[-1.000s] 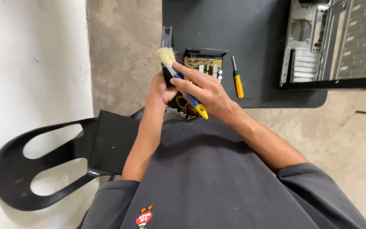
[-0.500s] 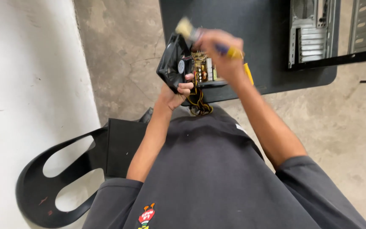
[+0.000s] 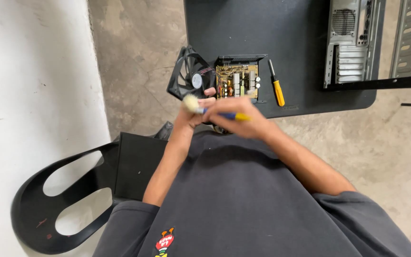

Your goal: Cleaning and reassembling a computer power supply unit using a brush and a screwdriver on a repair bench.

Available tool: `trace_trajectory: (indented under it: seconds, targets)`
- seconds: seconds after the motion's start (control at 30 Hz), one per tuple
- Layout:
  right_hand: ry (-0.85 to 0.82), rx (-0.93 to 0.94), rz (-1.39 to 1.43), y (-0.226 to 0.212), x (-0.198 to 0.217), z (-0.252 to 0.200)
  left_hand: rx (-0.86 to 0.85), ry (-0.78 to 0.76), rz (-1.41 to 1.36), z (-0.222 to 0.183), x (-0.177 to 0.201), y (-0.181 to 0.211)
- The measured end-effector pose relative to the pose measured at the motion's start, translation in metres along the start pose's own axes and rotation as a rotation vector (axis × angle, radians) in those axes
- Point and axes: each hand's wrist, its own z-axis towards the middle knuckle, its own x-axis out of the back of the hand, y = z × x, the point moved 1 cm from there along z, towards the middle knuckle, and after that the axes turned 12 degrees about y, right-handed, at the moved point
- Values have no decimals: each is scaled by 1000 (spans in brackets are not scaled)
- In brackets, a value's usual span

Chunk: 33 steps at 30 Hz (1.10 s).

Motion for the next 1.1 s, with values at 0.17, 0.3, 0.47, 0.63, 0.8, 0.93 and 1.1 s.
trace_trajectory:
  seconds: [0.17,0.3,0.47,0.63,0.8,0.93,1.1]
  targets:
    - [112,12,-45,40,33,29,-125,349,217,4,-25,16]
    - [374,-25,-118,52,34,31,-163,546,375,22,-67,-18]
    - [238,-159,67,3,29,36,-290,528,357,11,-14,2]
    - [206,-212,139,20,35,39,-303,583,436,22,-15,6]
    - [206,-287,82,36,27,22,-210,542,379,31,-19,23]
    - [426,-189,89,32,27,32,-197,531,355,34,-16,15]
    - [330,-148,-63,37,25,31,-186,506,389,23,-1,13]
